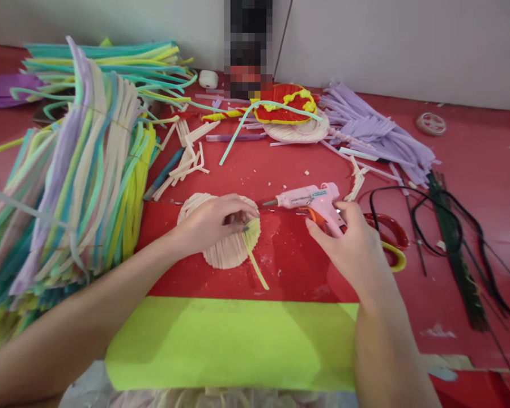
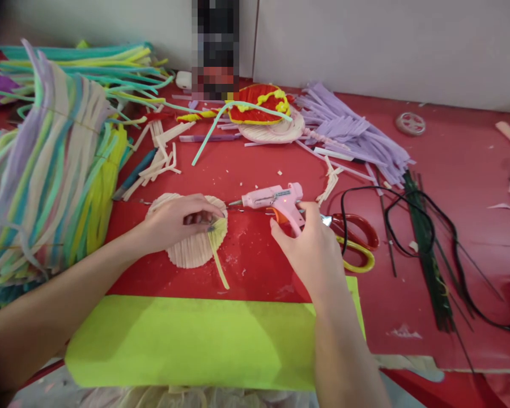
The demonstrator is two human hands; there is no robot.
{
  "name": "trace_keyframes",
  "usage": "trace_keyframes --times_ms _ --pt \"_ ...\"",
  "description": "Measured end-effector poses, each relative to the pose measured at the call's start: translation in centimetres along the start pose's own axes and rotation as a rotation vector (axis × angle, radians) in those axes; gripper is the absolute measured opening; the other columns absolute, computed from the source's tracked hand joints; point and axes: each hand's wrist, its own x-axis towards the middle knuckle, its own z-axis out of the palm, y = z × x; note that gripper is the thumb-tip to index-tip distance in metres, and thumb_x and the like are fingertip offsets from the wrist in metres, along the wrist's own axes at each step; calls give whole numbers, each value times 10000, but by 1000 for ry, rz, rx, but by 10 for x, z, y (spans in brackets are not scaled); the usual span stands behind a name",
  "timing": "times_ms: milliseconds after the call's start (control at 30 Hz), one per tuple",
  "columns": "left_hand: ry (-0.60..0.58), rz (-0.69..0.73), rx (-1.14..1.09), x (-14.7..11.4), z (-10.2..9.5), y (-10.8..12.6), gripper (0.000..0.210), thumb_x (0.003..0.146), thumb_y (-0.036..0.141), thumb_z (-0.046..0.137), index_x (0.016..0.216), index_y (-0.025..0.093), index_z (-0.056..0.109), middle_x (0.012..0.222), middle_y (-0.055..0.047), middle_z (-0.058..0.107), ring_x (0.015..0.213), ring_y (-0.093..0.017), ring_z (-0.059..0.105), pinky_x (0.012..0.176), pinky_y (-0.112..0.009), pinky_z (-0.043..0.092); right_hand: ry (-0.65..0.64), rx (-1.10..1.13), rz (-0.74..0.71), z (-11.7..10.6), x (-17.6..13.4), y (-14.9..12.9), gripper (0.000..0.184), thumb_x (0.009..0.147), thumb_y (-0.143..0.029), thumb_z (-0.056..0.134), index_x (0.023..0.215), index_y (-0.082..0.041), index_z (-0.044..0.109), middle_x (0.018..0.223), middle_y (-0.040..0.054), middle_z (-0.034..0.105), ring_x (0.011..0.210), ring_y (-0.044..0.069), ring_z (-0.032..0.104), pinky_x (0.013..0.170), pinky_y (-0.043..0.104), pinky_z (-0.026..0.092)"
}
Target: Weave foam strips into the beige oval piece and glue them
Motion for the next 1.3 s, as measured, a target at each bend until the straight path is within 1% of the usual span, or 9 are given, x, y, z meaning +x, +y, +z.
trace_keyframes --times_ms 100,233,300,433,567,700,867,1300 --pt "8 -11 -29 -1 1 -2 220 819 197 581 1023 251 642 931 -3 634 684 -88 542 627 -207 449 -3 -14 -56 3 -1 -1 480 703 -554 629 1064 -254 525 784 42 655 617 222 599 534 317 415" --pt "18 -24 -65 -2 2 -4 217 804 194 605 1010 261 621 897 17 620 648 -76 522 591 -195 432 -20 16 -137 6 -1 -1 498 704 -509 647 1105 -244 518 942 77 680 766 259 648 598 339 463" --pt "25 -25 -77 -2 3 -5 220 802 187 603 1010 259 612 880 21 614 638 -71 518 580 -191 424 -32 38 -167 6 0 -2 494 704 -490 654 1108 -239 521 984 81 681 813 266 657 632 350 481" --pt "26 -32 -77 -2 4 -8 207 799 183 596 996 246 609 855 20 610 639 -70 521 579 -191 420 -24 49 -187 7 0 -3 454 710 -459 657 1086 -233 540 994 81 686 804 259 662 645 356 494" --pt "12 -38 -65 -1 4 -8 196 801 185 585 990 233 606 872 16 618 654 -71 528 584 -190 421 -27 59 -220 8 1 -3 449 709 -430 665 1091 -228 545 1026 83 684 811 252 660 660 355 497" --pt "35 -42 -36 -1 3 -5 172 813 192 565 979 214 607 887 4 632 668 -77 539 589 -194 424 -31 55 -245 9 1 -3 444 708 -402 677 1094 -223 549 1036 79 686 801 247 660 678 358 500" --pt "58 11 -38 -2 4 -5 173 815 173 565 977 212 610 905 7 637 671 -70 540 590 -188 425 10 70 -305 11 3 0 428 715 -368 686 1094 -221 550 1055 78 681 859 254 663 704 358 511" --pt "77 28 -28 -2 4 -3 180 808 150 567 973 207 609 889 9 634 663 -67 543 583 -182 433 58 140 -375 20 7 2 410 720 -301 697 1103 -229 569 1099 59 677 948 240 660 819 373 526"
